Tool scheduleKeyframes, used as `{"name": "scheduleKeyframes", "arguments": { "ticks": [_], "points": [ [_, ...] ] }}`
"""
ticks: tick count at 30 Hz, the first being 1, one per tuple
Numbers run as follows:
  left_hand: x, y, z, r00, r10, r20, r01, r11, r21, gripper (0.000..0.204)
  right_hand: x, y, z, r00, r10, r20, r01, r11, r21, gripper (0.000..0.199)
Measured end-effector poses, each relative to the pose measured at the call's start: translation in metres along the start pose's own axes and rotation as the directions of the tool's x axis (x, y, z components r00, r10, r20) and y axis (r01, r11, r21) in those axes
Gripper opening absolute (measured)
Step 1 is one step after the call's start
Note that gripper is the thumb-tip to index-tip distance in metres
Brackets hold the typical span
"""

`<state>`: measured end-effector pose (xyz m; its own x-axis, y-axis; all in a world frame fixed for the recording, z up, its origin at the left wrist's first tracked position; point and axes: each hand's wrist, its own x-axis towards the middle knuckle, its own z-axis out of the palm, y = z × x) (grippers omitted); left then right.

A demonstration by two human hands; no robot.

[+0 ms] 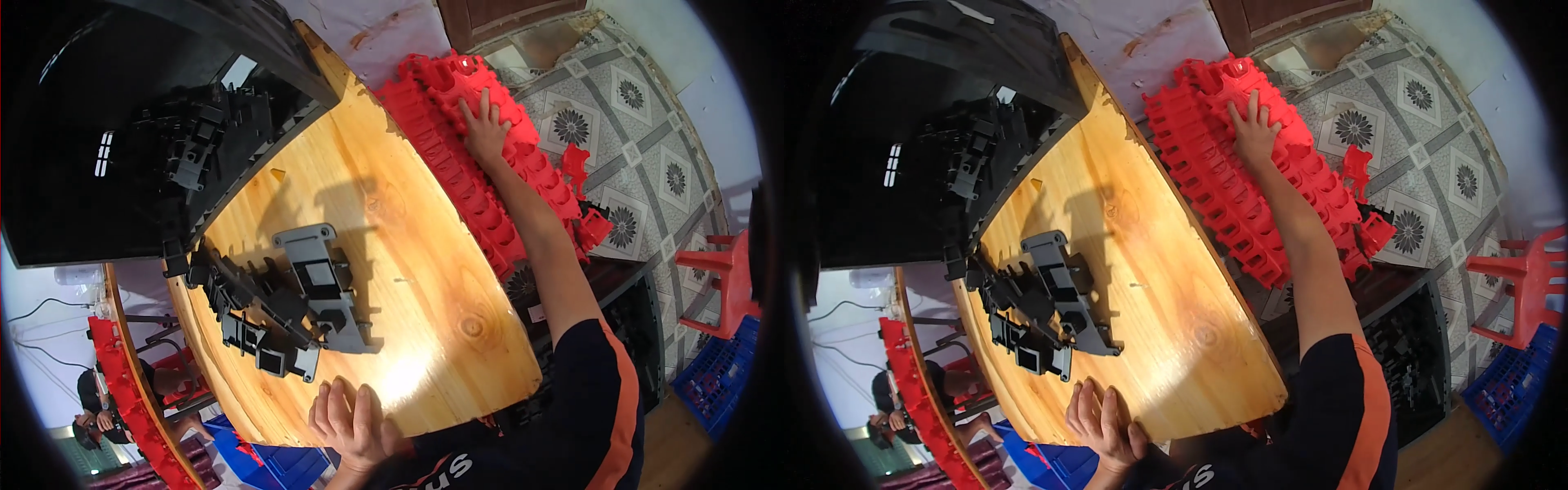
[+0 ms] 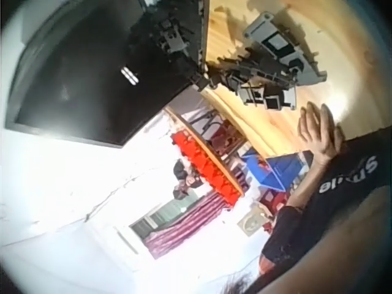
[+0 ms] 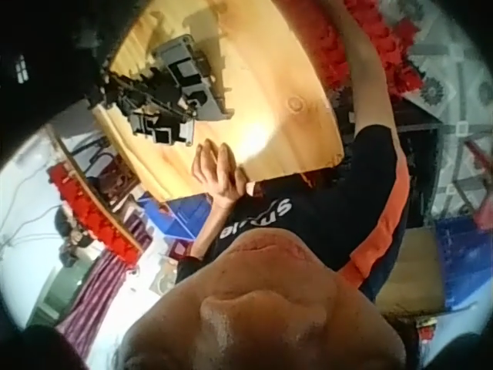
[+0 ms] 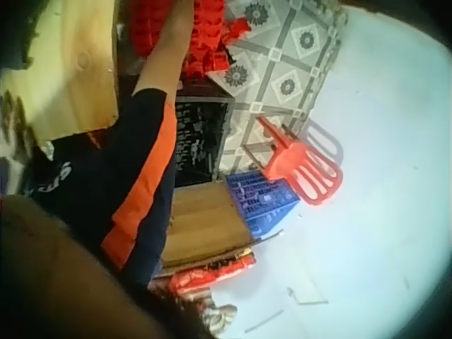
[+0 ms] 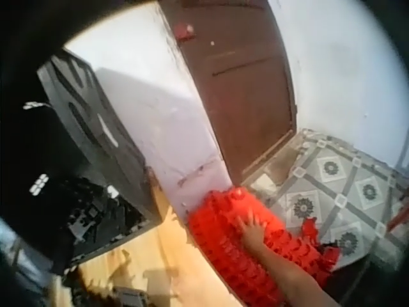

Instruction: The person assembles toy cars by attaching black plastic bases onto red plastic toy car bodies by hand, then places the assembled toy cars on a table.

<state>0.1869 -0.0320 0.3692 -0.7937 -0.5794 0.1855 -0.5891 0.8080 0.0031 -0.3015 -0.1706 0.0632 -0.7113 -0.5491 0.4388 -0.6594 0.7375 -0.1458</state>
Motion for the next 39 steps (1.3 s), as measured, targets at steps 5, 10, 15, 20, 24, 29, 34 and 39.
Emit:
{"name": "scheduleKeyframes", "arguments": {
  "ticks": [5, 10, 15, 20, 24, 29, 34, 39],
  "points": [
    [-0.001, 0.006, -0.006, 1.000, 0.004, -0.012, -0.004, 1.000, 0.011, 0.049, -0.006, 0.028, -0.109, 0.995, -0.037, -0.095, 0.041, 0.998, 0.046, 0.093],
    [-0.012, -0.001, -0.002, 0.984, -0.017, -0.179, 0.018, 1.000, 0.003, 0.050, -0.010, 0.036, -0.298, 0.914, -0.178, -0.365, 0.210, 0.976, 0.051, 0.098],
    [-0.022, -0.015, -0.010, 0.961, -0.070, -0.267, -0.042, 0.918, -0.393, 0.075, -0.085, 0.001, -0.525, 0.794, -0.476, -0.378, 0.601, 0.705, 0.376, 0.090],
    [-0.104, -0.020, -0.045, 0.913, -0.376, -0.160, -0.205, -0.082, -0.975, 0.130, -0.206, -0.112, -0.594, 0.656, -0.755, 0.014, 0.477, 0.429, 0.767, 0.090],
    [-0.177, -0.019, -0.075, 0.848, -0.526, -0.072, -0.196, -0.183, -0.963, 0.154, -0.291, -0.213, -0.579, 0.604, -0.788, 0.120, 0.325, 0.381, 0.866, 0.092],
    [-0.192, -0.103, -0.055, 0.738, -0.674, 0.005, -0.105, -0.123, -0.987, 0.110, -0.345, -0.308, -0.558, 0.700, -0.706, 0.105, 0.221, 0.354, 0.908, 0.078],
    [-0.180, -0.236, -0.078, 0.950, -0.209, 0.233, 0.129, -0.417, -0.900, 0.089, -0.302, -0.313, -0.550, 0.529, -0.827, 0.190, 0.106, 0.287, 0.952, 0.052],
    [-0.130, -0.315, -0.070, 0.836, -0.513, 0.197, 0.267, 0.064, -0.962, 0.085, -0.244, -0.321, -0.472, 0.804, -0.565, -0.186, 0.530, 0.539, 0.654, 0.050]
  ]
}}
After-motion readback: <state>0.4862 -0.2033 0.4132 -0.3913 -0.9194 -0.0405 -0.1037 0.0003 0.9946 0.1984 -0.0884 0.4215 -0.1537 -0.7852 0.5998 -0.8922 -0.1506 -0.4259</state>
